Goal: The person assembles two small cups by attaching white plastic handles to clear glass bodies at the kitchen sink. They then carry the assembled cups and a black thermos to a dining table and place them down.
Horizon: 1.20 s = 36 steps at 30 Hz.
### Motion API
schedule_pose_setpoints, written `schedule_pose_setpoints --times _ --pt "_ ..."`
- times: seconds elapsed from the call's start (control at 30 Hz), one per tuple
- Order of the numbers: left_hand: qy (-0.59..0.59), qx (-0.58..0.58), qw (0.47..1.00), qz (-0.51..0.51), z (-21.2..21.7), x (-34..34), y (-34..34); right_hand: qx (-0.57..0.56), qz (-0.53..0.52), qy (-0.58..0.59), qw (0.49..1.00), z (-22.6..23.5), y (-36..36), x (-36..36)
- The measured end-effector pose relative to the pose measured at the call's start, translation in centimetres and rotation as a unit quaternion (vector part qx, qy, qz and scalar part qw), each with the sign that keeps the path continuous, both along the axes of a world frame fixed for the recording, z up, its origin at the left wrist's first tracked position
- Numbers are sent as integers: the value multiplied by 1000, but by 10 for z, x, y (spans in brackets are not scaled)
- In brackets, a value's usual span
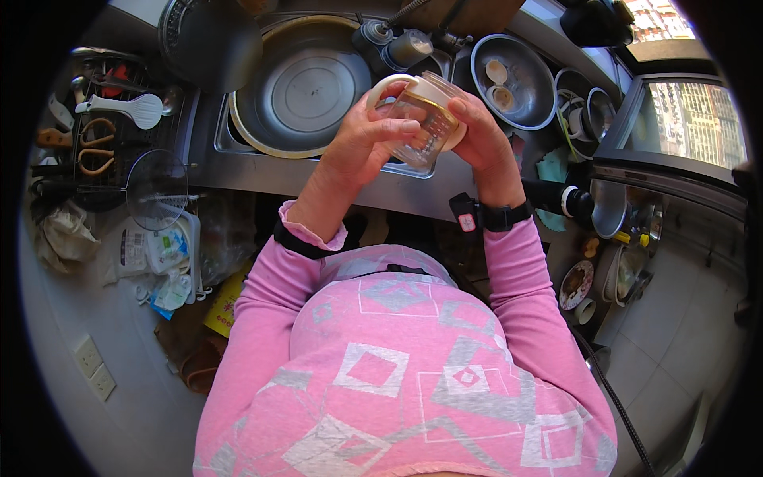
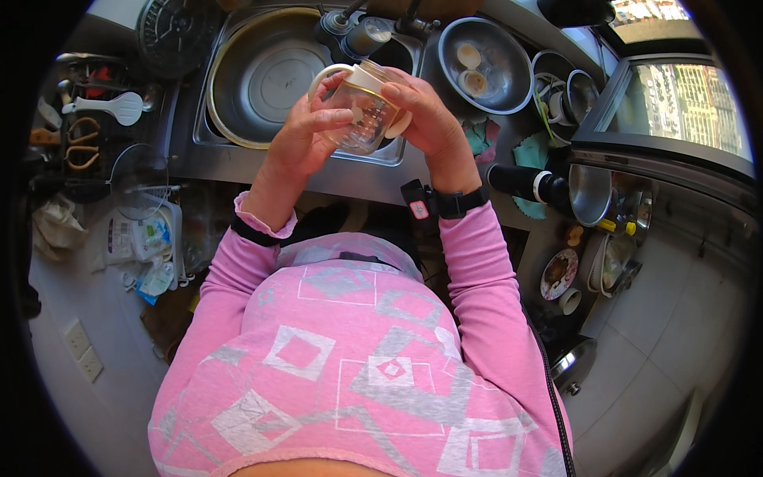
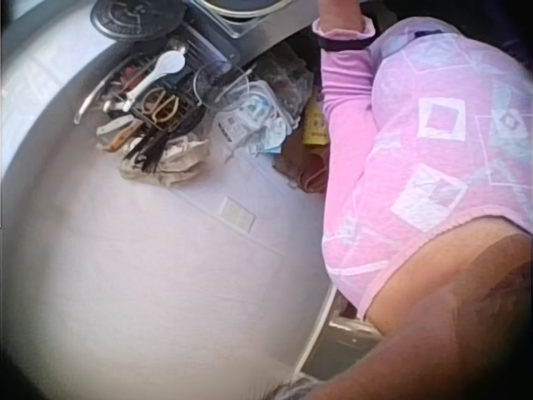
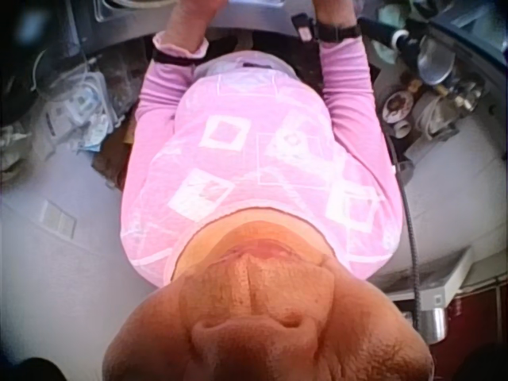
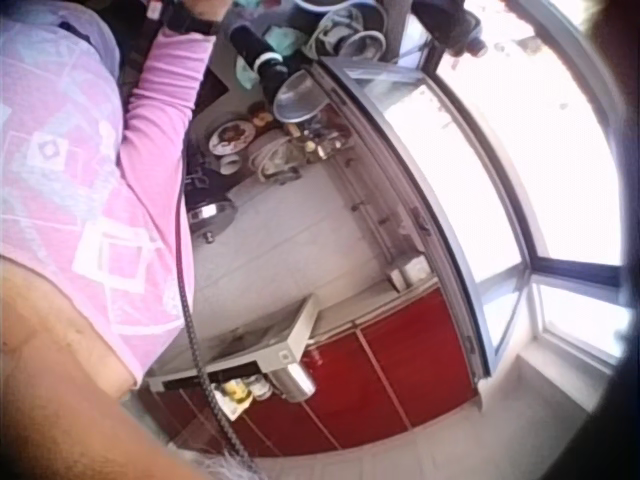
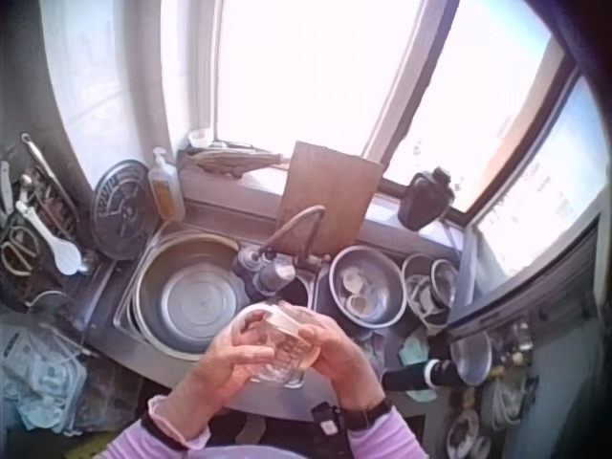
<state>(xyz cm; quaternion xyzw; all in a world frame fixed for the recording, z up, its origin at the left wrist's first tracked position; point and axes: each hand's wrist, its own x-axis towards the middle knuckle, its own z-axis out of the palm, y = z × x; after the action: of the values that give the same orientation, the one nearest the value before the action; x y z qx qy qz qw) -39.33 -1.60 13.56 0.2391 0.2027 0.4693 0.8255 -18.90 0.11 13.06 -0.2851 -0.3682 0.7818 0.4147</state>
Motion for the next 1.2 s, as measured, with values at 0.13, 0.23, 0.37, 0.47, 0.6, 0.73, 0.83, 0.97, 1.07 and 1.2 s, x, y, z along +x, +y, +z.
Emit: schedule_pose_setpoints --times 0.13,0.23,0.37,0.47,0.6,0.73,0.83,0.97,1.07,1.2 --pt "18 -14 1000 20 -10 0 6 -32 -5 5 999 -6 1 -5" --pt "30 -24 999 21 -15 -3 8 -44 19 -18 999 -12 2 -3" --pt "38 -31 998 -44 -14 -7 13 -24 47 -61 997 -15 6 5" --pt "84 5 995 -59 -9 -6 15 -1 76 -89 993 -11 12 16" --pt "148 72 984 -62 -1 -3 14 50 116 -133 983 5 19 32" --pt "178 87 979 -40 3 0 12 112 91 -171 975 20 23 34" --pt "194 101 976 -22 4 3 7 104 85 -175 975 29 23 29" --pt "267 112 956 45 2 6 4 83 79 -195 974 33 19 22" --pt "367 132 920 30 1 0 6 85 93 -202 971 32 21 19" --pt "415 179 890 53 7 0 4 97 127 -211 964 35 30 16"
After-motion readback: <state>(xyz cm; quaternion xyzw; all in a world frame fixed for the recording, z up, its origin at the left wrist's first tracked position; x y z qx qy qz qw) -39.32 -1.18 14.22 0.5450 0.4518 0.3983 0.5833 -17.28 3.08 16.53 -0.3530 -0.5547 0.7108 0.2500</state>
